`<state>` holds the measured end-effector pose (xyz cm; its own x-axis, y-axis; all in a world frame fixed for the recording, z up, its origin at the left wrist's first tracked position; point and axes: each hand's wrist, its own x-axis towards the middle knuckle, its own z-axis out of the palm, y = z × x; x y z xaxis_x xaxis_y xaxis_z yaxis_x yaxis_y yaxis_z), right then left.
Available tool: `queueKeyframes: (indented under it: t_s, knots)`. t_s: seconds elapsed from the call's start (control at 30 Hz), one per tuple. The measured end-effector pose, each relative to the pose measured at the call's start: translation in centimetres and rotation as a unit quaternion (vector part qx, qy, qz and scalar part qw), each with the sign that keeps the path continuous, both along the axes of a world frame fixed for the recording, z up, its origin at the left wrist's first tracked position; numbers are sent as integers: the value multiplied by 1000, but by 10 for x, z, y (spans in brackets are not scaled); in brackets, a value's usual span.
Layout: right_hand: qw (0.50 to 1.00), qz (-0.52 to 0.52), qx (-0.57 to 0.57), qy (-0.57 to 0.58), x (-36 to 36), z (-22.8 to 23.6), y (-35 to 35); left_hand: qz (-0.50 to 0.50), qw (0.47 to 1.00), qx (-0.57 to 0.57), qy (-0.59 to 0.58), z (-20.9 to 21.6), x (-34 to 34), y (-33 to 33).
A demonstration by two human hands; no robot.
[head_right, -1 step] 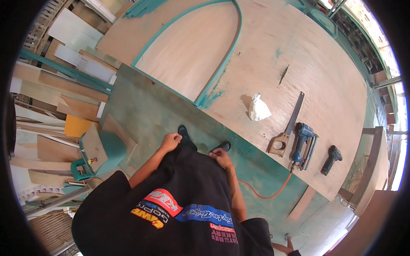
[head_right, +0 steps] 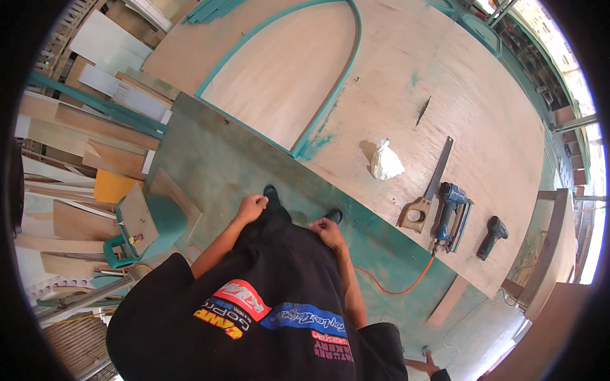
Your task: The person constructs an arched wooden frame by aligning a flexible green trim piece around a wooden template, securing it with a pneumatic nail gun, and sawing off the excess trim with a hand saw.
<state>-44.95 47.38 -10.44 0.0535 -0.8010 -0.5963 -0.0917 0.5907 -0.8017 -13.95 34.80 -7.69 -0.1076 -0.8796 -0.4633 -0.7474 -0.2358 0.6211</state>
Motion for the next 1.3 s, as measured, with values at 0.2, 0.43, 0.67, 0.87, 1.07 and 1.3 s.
queueKeyframes:
  t_s: [0.2,0.43,0.67,0.87,1.07,1.3]
  knots:
    - [981,-104,-136,90,54,79,-125,239,957,14,163,7,94,-91]
    - [883,-118,-153,428,115,75,-214,368,891,-161,213,25,192,-270]
    - [928,-181,-75,318,135,81,-212,232,925,-302,-12,27,220,-412]
    - [894,-220,-85,381,145,76,-207,131,953,-270,-35,29,210,-410]
    - [862,-229,-59,448,152,92,-222,153,953,-254,58,40,215,-405]
    - [908,-206,9,366,137,118,-233,116,953,-263,-98,51,214,-412]
